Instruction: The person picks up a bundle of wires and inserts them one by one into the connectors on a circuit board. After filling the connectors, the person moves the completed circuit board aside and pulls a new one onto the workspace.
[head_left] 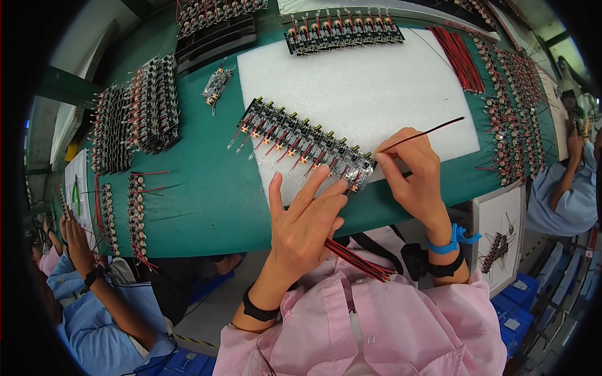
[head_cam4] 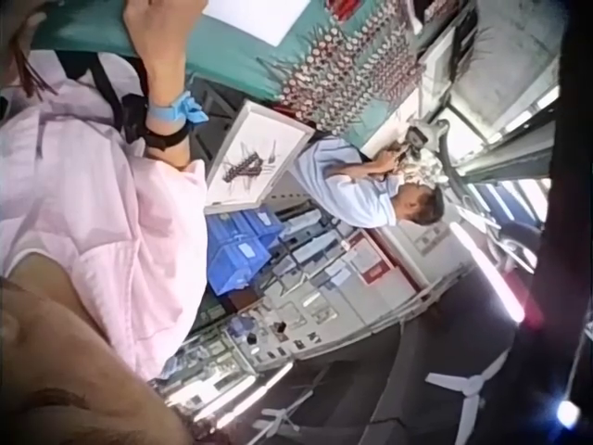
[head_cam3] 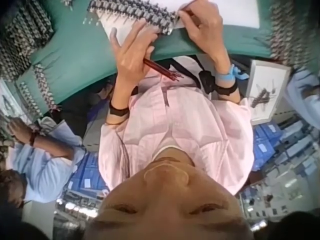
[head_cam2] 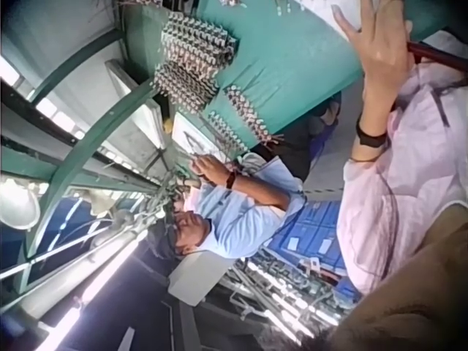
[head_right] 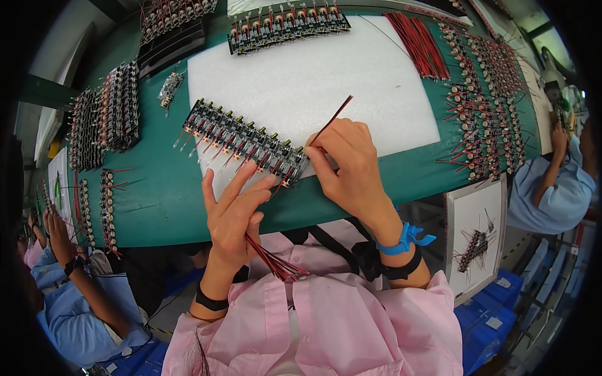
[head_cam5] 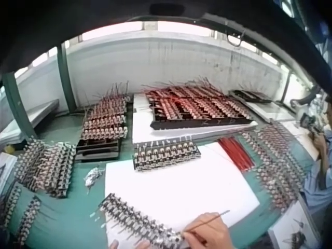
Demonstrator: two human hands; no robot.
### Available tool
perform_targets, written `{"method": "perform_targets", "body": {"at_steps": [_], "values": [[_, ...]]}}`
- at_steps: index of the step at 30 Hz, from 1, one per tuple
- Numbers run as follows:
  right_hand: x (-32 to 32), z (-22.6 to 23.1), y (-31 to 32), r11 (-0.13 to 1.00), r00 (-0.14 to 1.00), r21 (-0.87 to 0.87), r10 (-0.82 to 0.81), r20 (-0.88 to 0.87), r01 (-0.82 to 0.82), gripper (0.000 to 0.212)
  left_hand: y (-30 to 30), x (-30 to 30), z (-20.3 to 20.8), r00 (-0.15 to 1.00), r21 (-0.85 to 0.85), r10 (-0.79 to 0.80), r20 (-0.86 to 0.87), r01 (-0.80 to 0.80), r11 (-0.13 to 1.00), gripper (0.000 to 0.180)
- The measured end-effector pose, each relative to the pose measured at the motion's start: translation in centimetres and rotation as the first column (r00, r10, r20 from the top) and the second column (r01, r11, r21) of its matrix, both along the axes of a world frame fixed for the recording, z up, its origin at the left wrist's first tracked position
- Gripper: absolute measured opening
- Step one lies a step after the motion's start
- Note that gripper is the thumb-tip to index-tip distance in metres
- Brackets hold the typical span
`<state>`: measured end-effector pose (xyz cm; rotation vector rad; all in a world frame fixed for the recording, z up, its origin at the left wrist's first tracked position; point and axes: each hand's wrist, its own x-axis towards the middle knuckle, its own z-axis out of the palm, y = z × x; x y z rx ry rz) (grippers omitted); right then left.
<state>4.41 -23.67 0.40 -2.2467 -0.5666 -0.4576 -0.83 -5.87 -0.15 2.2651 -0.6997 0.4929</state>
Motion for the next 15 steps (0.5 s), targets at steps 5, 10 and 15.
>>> {"method": "perform_targets", "body": {"at_steps": [5,10,15], "values": [[0.05,-0.13,-0.02,1.000,1.000,0.009,0.003,0.006,-0.003,0.008,-0.04,0.00,0.01,1.000,0.001,-0.003,0.002,0.003,1.000,0.017],[0.05,-0.21,0.07,1.000,1.000,-0.010,-0.021,0.006,0.021,0.008,-0.08,-0.02,0.00,1.000,0.000,-0.003,0.005,0.003,1.000,0.017],[0.09,-0.18,0.08,0.999,0.999,-0.034,-0.028,0.016,0.028,0.008,-0.09,0.00,0.08,1.000,0.001,-0.001,0.002,0.001,1.000,0.016]]}}
